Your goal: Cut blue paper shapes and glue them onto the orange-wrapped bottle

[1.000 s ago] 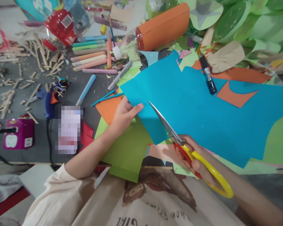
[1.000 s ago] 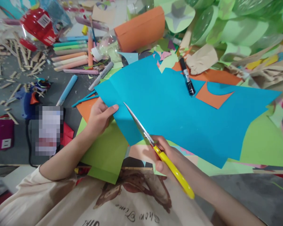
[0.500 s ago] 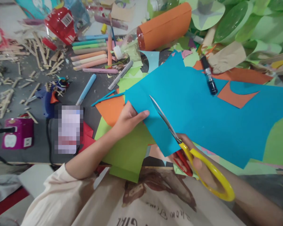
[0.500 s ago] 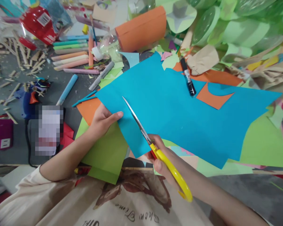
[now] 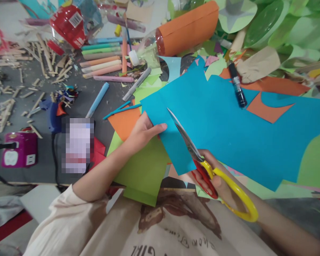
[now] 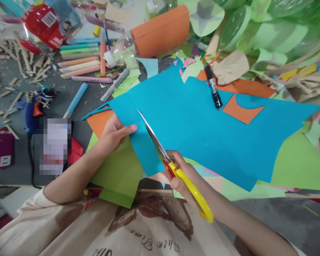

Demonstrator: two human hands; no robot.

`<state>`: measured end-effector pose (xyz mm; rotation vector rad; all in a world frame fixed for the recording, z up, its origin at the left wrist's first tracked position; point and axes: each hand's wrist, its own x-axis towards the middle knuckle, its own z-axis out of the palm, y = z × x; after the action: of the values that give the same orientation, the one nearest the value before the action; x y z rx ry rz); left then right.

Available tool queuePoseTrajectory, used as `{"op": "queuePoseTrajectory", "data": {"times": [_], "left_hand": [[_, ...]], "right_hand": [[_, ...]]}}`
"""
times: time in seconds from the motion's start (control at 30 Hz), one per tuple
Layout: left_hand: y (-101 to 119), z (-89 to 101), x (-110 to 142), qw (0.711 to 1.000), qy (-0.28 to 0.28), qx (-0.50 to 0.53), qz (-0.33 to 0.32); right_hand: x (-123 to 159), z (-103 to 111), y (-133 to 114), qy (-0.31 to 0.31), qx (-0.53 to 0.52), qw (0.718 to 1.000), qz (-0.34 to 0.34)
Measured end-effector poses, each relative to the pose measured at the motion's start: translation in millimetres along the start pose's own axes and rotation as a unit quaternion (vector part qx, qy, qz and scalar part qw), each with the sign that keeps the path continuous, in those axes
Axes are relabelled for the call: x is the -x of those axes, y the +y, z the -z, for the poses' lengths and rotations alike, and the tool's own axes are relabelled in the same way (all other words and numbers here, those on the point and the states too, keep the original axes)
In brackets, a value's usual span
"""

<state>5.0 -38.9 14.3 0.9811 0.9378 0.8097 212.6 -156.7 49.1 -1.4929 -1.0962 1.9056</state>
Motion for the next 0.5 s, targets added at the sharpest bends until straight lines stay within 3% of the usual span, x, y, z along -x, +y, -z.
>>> {"op": "queuePoseTrajectory", "data": {"times": [0.1,0.37,0.5], "left_hand": [[1.6,0.6,0.2,1.0,0.001,-0.003,0.003],[2.4,-0.5,-0.9,1.0,-0.001,0.017,-0.013],[-0.3,0.1,-3.8,0.998,0.029,0.022,-0.046]], "right_hand": [[2.7,-0.7,-1.8,-0.019,-0.078,0.997,0.007],[-0.6,-5.8,-5.4,0.024,-0.082,0.996,-0.022],[-1.3,0.1,-1.1,0.001,-0.03,0.999,-0.03]]}}
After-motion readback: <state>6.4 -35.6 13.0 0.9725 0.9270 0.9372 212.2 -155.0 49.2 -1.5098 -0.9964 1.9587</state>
